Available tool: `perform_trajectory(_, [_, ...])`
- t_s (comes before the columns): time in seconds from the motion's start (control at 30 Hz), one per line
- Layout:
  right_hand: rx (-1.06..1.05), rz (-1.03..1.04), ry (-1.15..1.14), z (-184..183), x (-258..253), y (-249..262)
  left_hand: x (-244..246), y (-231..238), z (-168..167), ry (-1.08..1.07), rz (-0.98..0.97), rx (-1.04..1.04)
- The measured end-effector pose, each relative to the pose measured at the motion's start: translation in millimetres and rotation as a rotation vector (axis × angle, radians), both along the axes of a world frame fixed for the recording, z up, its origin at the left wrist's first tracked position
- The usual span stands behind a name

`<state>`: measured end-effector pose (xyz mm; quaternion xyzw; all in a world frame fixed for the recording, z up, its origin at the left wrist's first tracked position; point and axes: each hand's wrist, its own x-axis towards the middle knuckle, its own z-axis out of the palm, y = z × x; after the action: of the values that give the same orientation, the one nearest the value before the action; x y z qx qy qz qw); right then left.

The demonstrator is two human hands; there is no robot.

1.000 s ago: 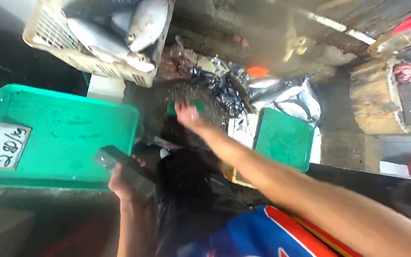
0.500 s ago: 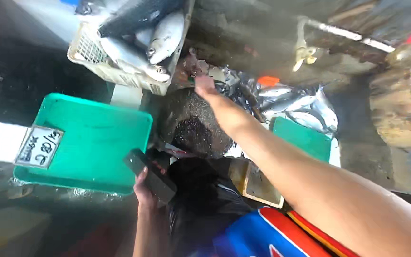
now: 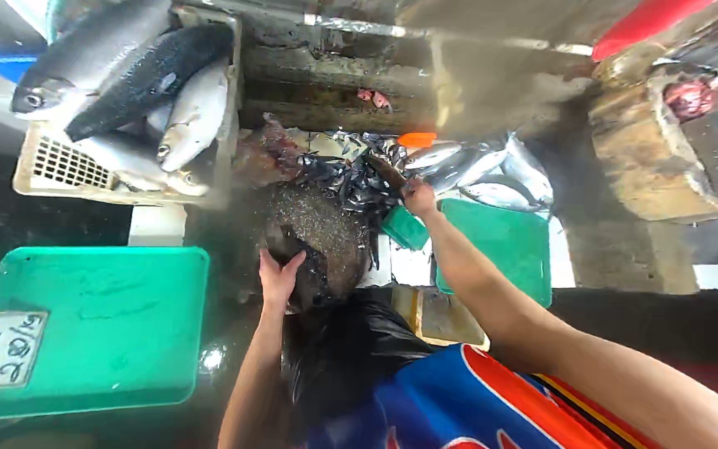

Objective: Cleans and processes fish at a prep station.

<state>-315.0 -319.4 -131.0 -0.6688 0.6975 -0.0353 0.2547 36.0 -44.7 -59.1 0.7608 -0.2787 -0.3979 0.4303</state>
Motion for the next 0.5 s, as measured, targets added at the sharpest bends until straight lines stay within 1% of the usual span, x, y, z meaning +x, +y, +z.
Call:
perform_trajectory(0.07, [0.084,-0.022,0.118,-14.7,-12.5,-7.8,-14.0,-38.5,-2.1,-0.185,-0.055,0.109])
perform_trajectory(0.13, [0.172,0.011,0.178,-26.3,-17.4,-13.2,-30.0,-69.8,-1.1,-0.281,-0.052,0.169])
perform_trajectory(0.23, [0.182,0.079,0.25,-38.6,-17.9,-19.5,-48.6,-98.5,0.6,-0.404,-0.092,0.286])
perform_trajectory(0.3, [0.194,0.117,0.279,-36.1,-13.9,-22.7,-53.1,-101.1,-2.4,-0.422,-0.127,0.304])
perform_trajectory(0.4, [0.297,0.017,0.218,-11.5,-5.6,-29.4,-49.7,-83.2,-9.6,-0.325,-0.064,0.214])
perform_trajectory(0.47, [0.376,-0.116,0.085,11.4,-9.8,-27.3,-46.2,-54.1,-11.5,-0.24,0.03,0.124])
perform_trajectory(0.5, [0.402,-0.178,-0.035,18.2,-16.0,-22.4,-44.8,-39.0,-8.1,-0.242,0.074,0.064])
